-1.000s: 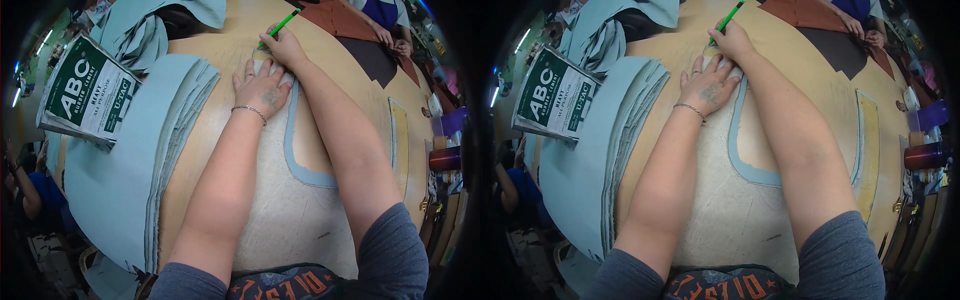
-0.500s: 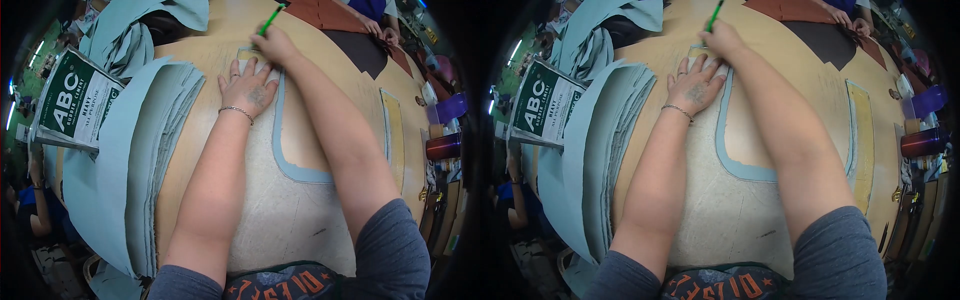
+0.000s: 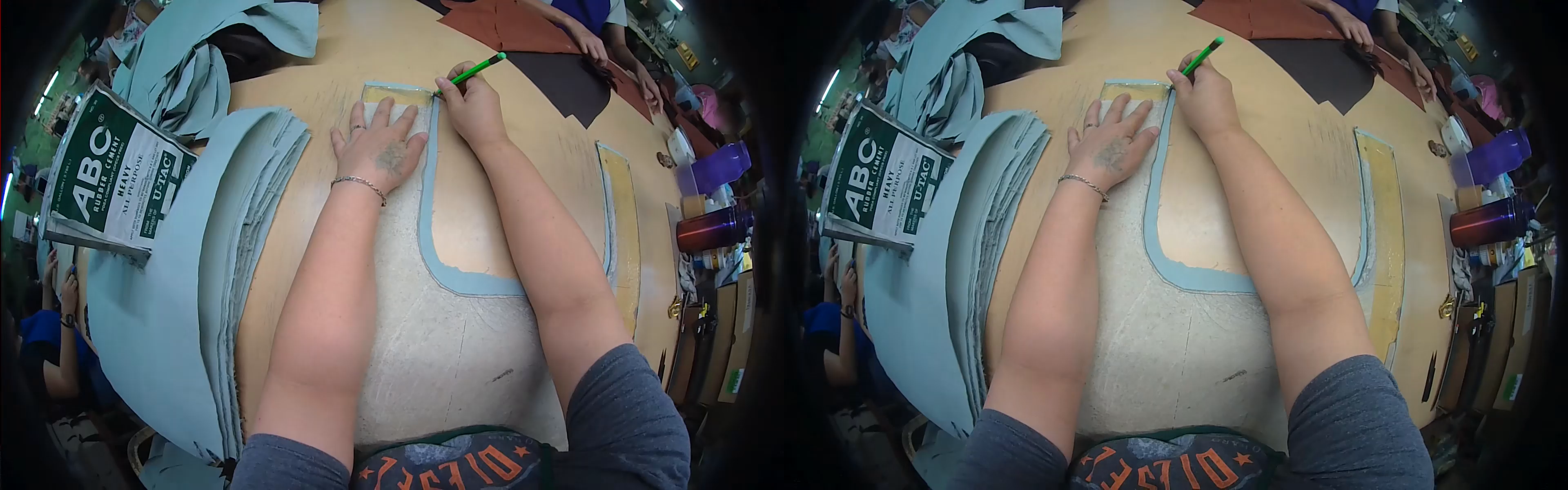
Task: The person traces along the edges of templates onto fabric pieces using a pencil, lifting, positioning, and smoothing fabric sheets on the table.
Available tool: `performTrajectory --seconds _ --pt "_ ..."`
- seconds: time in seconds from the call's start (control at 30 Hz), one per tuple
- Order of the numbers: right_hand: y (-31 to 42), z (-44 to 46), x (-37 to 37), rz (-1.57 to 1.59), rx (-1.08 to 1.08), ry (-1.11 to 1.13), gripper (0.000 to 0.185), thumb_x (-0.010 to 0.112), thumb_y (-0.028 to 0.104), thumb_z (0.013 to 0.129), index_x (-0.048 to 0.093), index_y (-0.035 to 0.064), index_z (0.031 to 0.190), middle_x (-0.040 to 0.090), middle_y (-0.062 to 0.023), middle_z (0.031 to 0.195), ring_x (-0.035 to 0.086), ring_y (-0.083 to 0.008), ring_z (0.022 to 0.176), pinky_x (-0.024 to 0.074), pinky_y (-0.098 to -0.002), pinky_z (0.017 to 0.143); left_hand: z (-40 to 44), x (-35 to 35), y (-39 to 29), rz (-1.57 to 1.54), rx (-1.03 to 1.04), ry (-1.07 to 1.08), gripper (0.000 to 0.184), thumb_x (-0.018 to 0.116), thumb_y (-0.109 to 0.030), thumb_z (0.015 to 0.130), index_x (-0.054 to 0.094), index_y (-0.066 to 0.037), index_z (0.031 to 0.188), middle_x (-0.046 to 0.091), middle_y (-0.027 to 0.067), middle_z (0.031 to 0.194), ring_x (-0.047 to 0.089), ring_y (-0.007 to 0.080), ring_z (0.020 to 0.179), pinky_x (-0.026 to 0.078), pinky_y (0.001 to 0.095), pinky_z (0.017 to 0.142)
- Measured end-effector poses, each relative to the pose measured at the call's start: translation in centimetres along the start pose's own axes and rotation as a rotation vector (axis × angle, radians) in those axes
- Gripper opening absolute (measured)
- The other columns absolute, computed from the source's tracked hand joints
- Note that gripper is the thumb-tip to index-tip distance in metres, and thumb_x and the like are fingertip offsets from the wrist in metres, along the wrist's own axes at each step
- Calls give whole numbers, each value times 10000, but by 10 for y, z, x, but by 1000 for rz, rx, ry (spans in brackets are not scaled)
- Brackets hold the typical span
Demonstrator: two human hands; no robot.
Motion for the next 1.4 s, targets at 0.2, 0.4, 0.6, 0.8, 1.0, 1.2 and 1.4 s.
performTrajectory --seconds 0.2,0.4,0.6,0.8,1.0,1.2,1.4 --pt "50 -50 -12 -134 -211 137 140 578 139 776 498 39 833 568 -161 742 548 -340 687 445 -388 617 4 2 6 -40 12 16 423 363 -401 857 374 -297 1266 220 7 1395 134 318 1287 115 588 986" --pt "100 -131 -32 -9 -391 362 238 560 -24 626 477 51 836 525 -145 734 521 -325 696 433 -397 630 3 3 8 21 2 10 427 379 -407 852 369 -313 1268 239 5 1388 148 303 1287 134 604 973" --pt "116 -180 -70 63 -314 429 192 592 29 668 457 52 803 501 -86 720 484 -266 695 411 -338 640 6 3 5 72 -17 24 435 389 -426 847 358 -330 1270 250 -18 1382 170 280 1285 153 599 968" --pt "99 -193 -123 -27 -166 353 149 591 56 721 462 47 796 505 -78 736 478 -250 703 404 -327 647 5 0 2 85 -34 25 428 384 -427 850 357 -339 1268 255 -26 1379 165 277 1286 152 590 971" --pt "60 -198 -193 -158 148 297 134 582 94 760 474 34 812 526 -90 760 503 -249 741 415 -331 666 6 3 2 112 -38 32 427 367 -429 857 344 -344 1275 241 -30 1387 163 273 1288 152 590 970" --pt "1 -206 -258 55 488 185 143 549 125 824 456 32 881 540 -60 759 549 -158 757 431 -283 678 7 5 5 135 -31 28 427 355 -429 862 334 -345 1280 237 -29 1389 166 274 1287 155 596 964" --pt "-43 -150 -273 -26 474 292 132 529 119 842 444 43 909 555 -45 788 541 -114 733 434 -247 667 7 4 4 147 -30 29 422 351 -427 867 335 -343 1281 240 -20 1388 167 280 1287 153 602 962"
Point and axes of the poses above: each hand's wrist, its own z-axis towards the middle knuckle, its own x-axis out of the palm, y = z × x, the point moved 5 cm from there along z, towards the middle knuckle
